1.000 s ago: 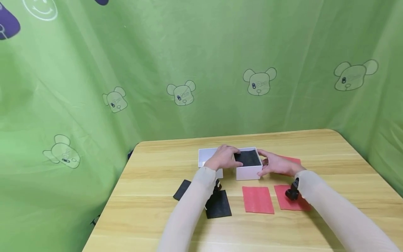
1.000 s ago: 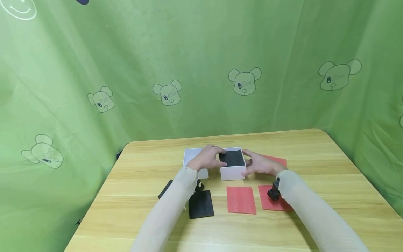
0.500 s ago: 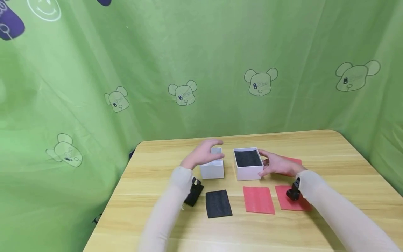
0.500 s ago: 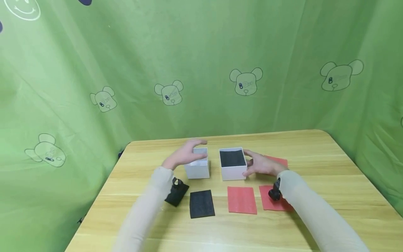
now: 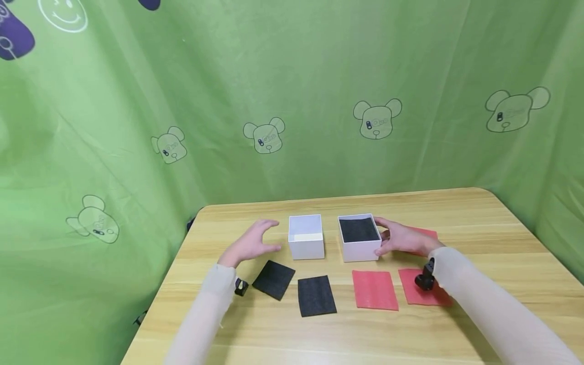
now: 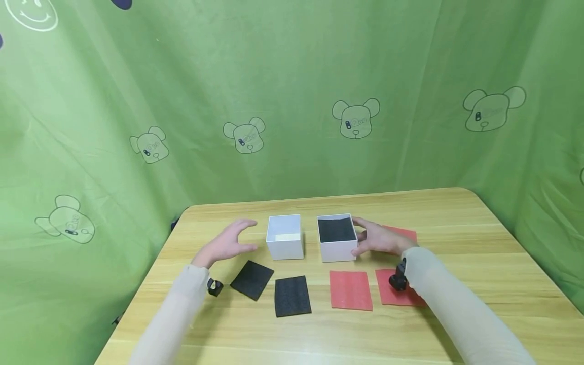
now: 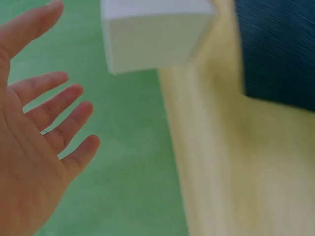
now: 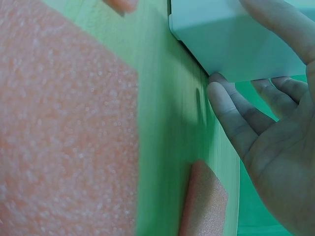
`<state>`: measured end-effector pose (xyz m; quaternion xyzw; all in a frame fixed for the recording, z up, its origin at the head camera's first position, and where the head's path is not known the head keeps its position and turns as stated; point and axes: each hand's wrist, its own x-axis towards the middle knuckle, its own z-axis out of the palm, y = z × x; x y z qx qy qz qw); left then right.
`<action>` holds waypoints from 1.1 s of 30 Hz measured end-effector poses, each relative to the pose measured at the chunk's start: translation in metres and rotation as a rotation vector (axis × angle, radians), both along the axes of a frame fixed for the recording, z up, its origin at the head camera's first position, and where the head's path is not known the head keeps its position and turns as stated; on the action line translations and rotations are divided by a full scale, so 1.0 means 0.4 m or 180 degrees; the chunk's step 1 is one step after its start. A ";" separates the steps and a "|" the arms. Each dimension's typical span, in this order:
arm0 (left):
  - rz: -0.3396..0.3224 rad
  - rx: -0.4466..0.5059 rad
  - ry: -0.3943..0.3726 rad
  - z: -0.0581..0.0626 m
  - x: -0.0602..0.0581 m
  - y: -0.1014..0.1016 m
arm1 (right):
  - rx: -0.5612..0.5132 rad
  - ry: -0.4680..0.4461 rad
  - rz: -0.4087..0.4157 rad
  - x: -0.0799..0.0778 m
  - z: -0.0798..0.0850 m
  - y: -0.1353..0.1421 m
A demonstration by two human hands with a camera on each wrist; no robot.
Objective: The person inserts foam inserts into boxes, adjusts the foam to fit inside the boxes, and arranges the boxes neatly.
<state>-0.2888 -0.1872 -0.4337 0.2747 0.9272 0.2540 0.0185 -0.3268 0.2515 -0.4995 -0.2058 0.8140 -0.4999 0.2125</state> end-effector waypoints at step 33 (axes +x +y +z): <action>-0.0395 -0.0861 -0.0296 -0.177 0.093 -0.037 | 0.0160 -0.0043 -0.0049 0.004 0.013 -0.001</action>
